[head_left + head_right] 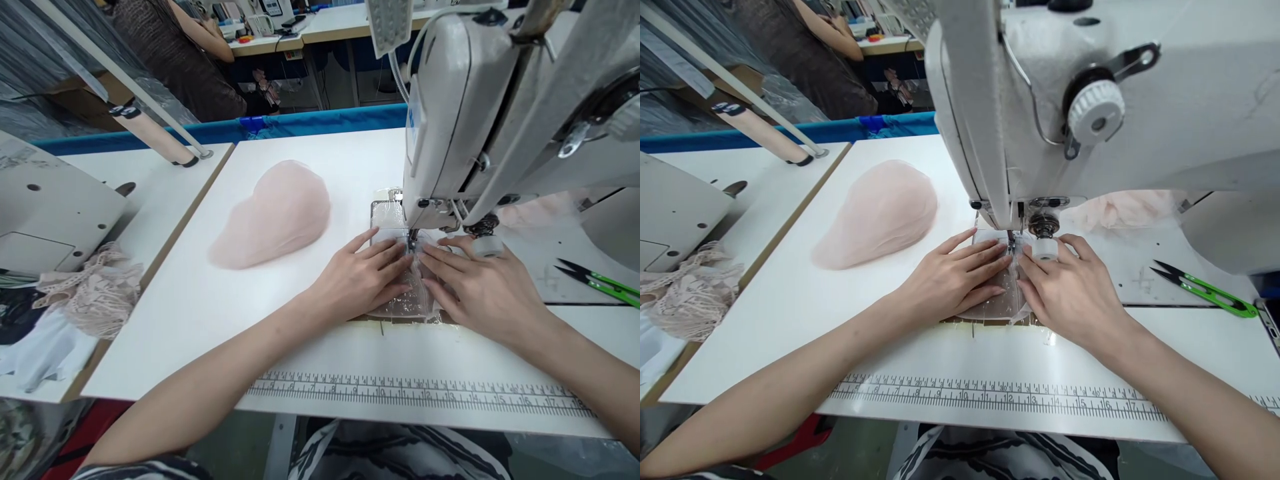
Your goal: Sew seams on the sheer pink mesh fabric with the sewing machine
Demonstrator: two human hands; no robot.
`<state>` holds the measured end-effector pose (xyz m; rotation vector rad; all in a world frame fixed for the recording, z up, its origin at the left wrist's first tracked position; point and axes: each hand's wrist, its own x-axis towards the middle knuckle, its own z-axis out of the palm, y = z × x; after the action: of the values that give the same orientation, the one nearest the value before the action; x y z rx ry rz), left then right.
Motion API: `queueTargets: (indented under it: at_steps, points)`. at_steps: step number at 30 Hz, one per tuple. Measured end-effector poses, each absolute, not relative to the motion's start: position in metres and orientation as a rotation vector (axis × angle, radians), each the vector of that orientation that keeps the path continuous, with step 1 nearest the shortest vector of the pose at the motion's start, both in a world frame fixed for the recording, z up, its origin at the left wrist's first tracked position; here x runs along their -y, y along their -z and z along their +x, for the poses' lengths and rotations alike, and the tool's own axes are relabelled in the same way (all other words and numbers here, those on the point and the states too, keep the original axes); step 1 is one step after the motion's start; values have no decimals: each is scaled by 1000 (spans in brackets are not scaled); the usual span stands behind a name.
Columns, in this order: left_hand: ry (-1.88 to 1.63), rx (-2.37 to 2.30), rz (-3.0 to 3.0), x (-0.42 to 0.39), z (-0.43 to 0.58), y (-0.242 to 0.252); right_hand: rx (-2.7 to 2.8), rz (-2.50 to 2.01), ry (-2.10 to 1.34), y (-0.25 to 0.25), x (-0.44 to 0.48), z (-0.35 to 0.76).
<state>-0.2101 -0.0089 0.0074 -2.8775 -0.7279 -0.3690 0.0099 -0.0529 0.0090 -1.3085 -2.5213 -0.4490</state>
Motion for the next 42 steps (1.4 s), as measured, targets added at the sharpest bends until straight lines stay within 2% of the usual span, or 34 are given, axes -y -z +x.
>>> queueTargets:
  at_steps: [27, 33, 37, 42]
  points:
    - [448, 714, -2817, 10, -211, -4, 2488, -1254, 522, -6, 53, 10]
    - [471, 430, -2964, 26, -213, -17, 2522, -1015, 335, -12, 56, 15]
    - [553, 475, -2842, 31, -210, -13, 2599, -997, 161, -21, 57, 19]
    - [643, 637, -2818, 34, -205, -6, 2596, -1049, 285, -18, 58, 17]
